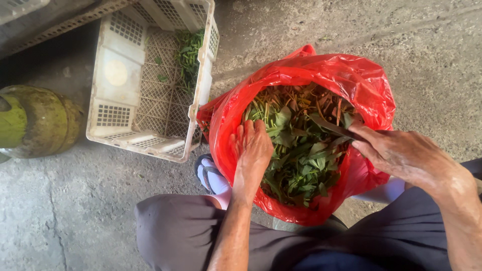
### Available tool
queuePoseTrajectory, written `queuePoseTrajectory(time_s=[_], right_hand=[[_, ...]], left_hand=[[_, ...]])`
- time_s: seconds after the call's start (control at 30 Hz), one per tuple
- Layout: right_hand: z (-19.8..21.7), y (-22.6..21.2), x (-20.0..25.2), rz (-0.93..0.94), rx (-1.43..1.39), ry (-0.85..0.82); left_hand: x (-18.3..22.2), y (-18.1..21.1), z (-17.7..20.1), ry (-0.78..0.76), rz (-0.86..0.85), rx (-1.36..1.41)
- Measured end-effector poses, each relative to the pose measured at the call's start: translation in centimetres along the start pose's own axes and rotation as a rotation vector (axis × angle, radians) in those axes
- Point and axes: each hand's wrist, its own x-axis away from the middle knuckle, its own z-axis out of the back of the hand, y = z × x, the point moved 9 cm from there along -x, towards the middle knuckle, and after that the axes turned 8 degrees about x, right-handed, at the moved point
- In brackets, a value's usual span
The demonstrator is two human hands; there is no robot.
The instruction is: The person sits on the floor and uses a knife to chop green leafy vegetables inside a red plastic bag. The chopped pieces remain in the bag as the person continues cutting.
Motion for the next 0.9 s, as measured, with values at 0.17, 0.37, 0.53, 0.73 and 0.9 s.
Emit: queuePoseTrajectory(time_s=[0.17,0.37,0.53,0.73,0.9], right_hand=[[1.6,-0.3,0.6,0.082,-0.152,0.151],[4.2,-0.9,2.4,0.242,-0.396,0.467],[2.5,-0.7,2.3,0.097,-0.672,0.185],[0.8,-2.9,2.3,0.21,-1.01,0.055],[-1.0,-4.0,1.8,0.343,-1.262,0.008]], left_hand=[[-0.3,-1.2,-2.2,-0.103,0.046,0.027],[-0.6,-2.2,-4.9,-0.423,0.243,0.911],[1.0,0.4,-3.8,-0.626,0.426,1.548],[1.7,2.4,-1.4,-0.671,0.617,1.994],[1.9,3.8,0.2,-0.697,0.481,2.31]])
